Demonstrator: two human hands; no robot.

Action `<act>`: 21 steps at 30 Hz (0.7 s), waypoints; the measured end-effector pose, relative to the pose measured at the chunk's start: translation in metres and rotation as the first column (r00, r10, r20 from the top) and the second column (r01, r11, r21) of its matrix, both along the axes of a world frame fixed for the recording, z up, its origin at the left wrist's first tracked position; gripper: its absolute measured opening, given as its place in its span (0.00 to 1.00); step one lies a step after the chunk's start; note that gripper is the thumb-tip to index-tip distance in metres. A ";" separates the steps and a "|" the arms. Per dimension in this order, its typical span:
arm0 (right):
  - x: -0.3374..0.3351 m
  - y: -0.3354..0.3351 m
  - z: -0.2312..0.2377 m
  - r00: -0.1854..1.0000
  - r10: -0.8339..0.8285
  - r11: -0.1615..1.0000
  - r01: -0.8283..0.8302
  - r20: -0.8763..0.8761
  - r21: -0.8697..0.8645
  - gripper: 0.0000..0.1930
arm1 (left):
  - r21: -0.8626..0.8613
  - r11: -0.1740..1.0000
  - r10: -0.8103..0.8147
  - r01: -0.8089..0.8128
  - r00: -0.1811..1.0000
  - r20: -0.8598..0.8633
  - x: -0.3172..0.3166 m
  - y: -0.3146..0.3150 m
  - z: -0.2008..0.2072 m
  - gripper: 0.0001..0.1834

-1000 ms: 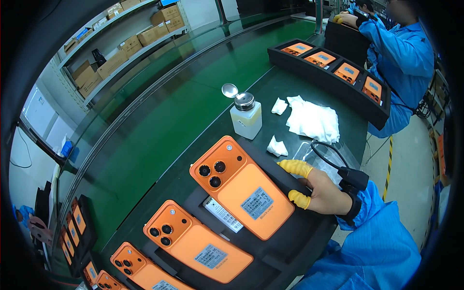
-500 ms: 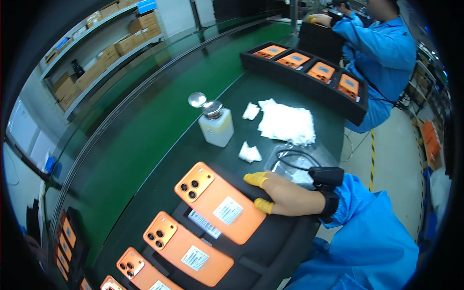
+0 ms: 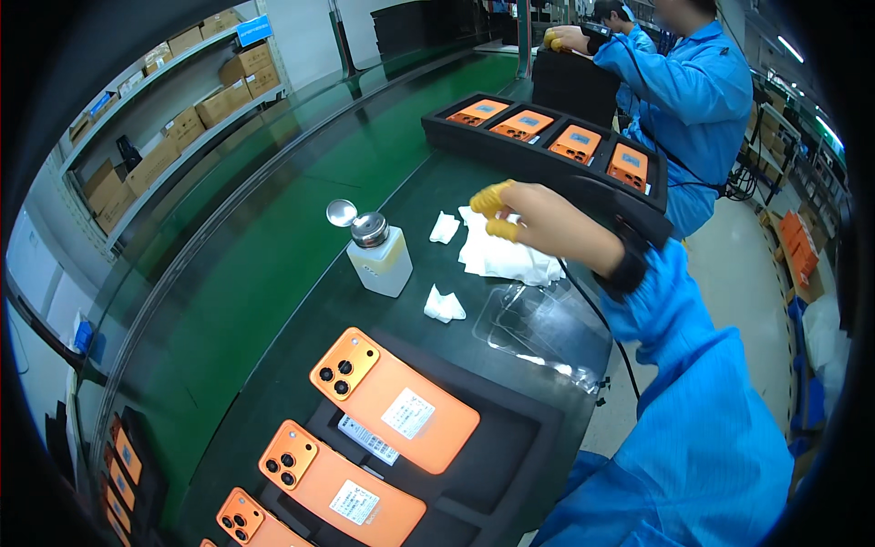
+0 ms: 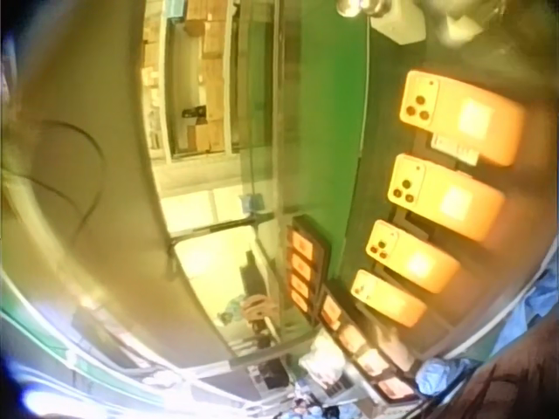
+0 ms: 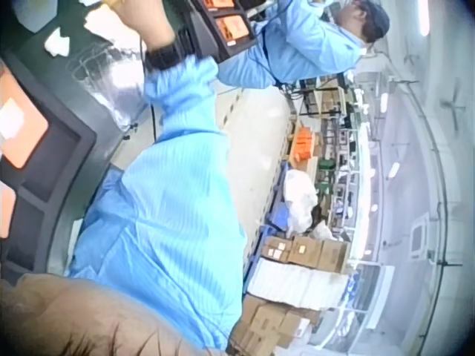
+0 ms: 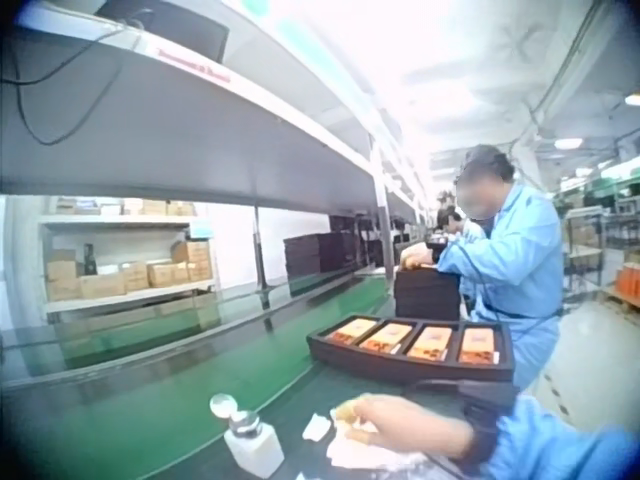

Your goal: Cleaning the back and camera modules of smartphones on an industrial assembly line using a wipe and liquid solvent.

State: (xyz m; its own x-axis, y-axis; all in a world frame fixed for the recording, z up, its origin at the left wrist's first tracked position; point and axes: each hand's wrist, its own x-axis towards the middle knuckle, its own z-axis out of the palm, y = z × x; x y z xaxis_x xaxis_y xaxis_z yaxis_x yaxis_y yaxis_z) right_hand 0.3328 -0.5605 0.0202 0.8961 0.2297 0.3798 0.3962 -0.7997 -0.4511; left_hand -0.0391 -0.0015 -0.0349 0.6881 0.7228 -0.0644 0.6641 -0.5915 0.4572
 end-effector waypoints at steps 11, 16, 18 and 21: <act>0.091 0.020 -0.074 0.988 -0.145 0.881 0.152 0.049 -0.448 0.17 | 0.065 0.997 -0.037 0.035 0.999 0.031 -0.005 -0.001 -0.009 0.28; 0.090 0.010 -0.060 0.994 -0.005 0.973 0.031 0.112 -0.228 0.11 | -0.004 1.000 -0.003 0.003 0.997 0.074 0.000 -0.006 -0.011 0.28; 0.074 0.019 -0.035 0.994 0.044 0.999 -0.046 0.095 0.023 0.09 | -0.225 0.974 0.042 0.020 0.963 0.267 -0.003 -0.005 -0.013 0.28; 0.053 0.043 0.000 0.988 0.135 0.984 -0.142 0.072 0.110 0.08 | -0.189 0.982 0.058 -0.014 0.971 0.230 0.004 -0.013 -0.008 0.29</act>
